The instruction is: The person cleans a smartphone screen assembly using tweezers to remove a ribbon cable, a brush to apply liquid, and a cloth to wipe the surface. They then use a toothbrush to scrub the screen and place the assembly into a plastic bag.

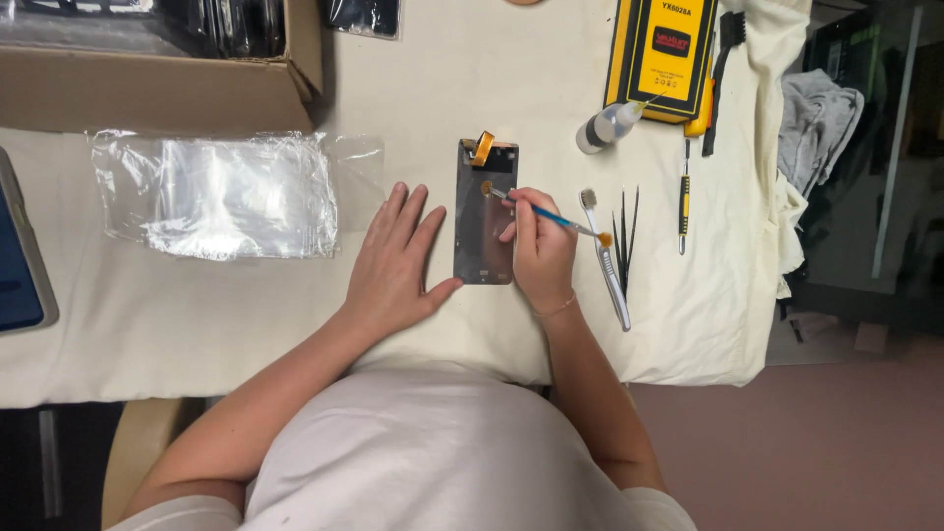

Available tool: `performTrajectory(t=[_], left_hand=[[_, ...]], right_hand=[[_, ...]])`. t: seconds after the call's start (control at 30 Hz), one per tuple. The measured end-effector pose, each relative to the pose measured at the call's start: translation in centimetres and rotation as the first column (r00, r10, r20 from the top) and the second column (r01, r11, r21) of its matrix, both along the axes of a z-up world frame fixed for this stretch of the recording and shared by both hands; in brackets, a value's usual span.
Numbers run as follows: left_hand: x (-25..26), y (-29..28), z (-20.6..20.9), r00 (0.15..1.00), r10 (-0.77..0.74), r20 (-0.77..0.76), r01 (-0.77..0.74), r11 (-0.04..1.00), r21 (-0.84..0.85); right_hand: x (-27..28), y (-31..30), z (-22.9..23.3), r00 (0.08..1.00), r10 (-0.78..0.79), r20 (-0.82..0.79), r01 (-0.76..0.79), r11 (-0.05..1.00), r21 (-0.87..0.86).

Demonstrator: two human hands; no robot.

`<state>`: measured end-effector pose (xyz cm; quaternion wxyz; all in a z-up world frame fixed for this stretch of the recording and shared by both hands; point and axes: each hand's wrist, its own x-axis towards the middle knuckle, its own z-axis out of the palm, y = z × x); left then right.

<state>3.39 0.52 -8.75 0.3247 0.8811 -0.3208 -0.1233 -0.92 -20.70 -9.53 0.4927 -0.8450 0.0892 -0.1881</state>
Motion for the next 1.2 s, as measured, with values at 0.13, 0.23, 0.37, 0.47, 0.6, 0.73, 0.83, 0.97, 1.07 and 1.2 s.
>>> performTrajectory(t=[0.13,0.23,0.37,0.47,0.6,0.73,0.83,0.97,1.07,1.2], left_hand=[[-0.2,0.1,0.0,1.0,-0.004,-0.02,0.004,1.0,0.001],[-0.3,0.3,-0.1,1.0,-0.006,-0.006,0.006,1.0,0.0],[-0.2,0.1,0.1,1.0,-0.014,-0.023,0.014,1.0,0.0],[-0.1,0.3,0.4,0.999,-0.017,-0.028,0.017,1.0,0.002],[0.0,0.1,0.8,0.998,-0.017,-0.06,0.017,1.0,0.001],[0.0,0.0,1.0,0.999,-0.02,-0.049,0.021,1.0,0.016],[0.3,-0.2,1.0,0.998,-0.015,-0.065,0.018,0.999,0.043],[0.0,-0.2,1.3,0.996,-0.02,-0.089,0.025,0.998,0.058],[0.2,-0.1,1.2,0.996,-0.015,-0.088,0.02,0.998,0.058],[0.0,-0.1,1.5,0.996,-0.013,-0.093,0.018,0.999,0.047]], right_hand=[[-3.1,1.0,2.6,0.989,0.044,-0.144,-0.047,0.999,-0.019],[-3.2,0.7,2.7,0.984,-0.034,-0.177,0.028,0.999,-0.039],[-1.7,1.9,3.0,0.992,-0.026,-0.12,0.025,1.0,-0.014],[-2.4,2.0,2.8,0.979,-0.024,-0.204,0.026,1.0,0.005],[-0.1,1.2,1.1,0.993,-0.014,-0.118,0.015,1.0,0.006],[-0.1,2.1,2.1,0.995,0.041,-0.095,-0.043,0.999,-0.018],[-0.1,1.7,1.5,0.984,0.043,-0.17,-0.045,0.999,-0.008],[2.8,1.6,0.9,0.999,0.005,-0.037,-0.007,0.998,-0.07],[4.3,1.8,0.7,1.0,0.0,0.012,0.001,0.998,-0.068],[3.9,1.6,0.9,1.0,0.024,-0.006,-0.024,0.998,-0.056]])
